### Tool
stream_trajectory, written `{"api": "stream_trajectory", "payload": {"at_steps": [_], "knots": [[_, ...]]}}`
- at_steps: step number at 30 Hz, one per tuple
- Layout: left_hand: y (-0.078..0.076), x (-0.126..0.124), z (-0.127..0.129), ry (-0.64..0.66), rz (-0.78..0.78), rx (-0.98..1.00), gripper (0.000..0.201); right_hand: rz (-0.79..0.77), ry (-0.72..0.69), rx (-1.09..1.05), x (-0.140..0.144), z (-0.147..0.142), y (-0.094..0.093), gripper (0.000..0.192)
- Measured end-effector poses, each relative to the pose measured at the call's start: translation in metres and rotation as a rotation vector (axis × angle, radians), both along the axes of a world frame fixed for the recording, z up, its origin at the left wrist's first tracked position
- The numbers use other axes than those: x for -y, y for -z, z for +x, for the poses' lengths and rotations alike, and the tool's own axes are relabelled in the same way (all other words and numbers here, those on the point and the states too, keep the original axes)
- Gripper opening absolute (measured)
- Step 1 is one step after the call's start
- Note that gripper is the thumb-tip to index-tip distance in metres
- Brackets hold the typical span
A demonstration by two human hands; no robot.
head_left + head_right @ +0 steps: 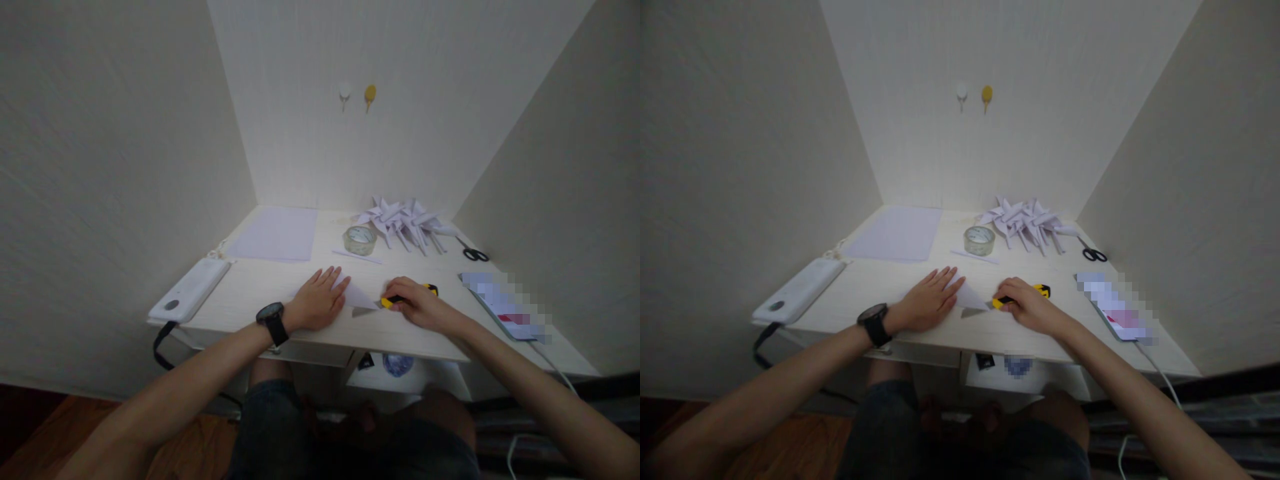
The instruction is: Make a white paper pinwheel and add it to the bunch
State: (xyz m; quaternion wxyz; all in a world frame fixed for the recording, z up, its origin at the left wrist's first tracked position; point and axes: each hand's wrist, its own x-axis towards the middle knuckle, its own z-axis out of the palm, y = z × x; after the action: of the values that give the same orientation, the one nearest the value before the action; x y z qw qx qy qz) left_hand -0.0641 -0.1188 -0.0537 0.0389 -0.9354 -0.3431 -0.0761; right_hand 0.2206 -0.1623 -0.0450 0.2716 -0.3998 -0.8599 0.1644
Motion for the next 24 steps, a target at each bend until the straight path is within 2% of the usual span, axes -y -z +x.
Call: {"api": "stream_trajectory", "payload": {"at_steps": [8,14,24], "knots": [[-0.001,0.000,0.000,-0.006,-0.017,-0.007,0.058,-0.031,-0.001,0.023,0.005,0.021,-0.002,0.023],[-0.014,-0.005,-0.006,0.015,-0.026,-0.009,0.087,-0.004,0.112,-0.020,0.008,0.034,0.007,0.016],[-0.035,-0.001,-0.010,0.244,0.047,-0.180,0.031,0.085,0.189,-0.053,0.010,0.033,0.016,0.020]]}}
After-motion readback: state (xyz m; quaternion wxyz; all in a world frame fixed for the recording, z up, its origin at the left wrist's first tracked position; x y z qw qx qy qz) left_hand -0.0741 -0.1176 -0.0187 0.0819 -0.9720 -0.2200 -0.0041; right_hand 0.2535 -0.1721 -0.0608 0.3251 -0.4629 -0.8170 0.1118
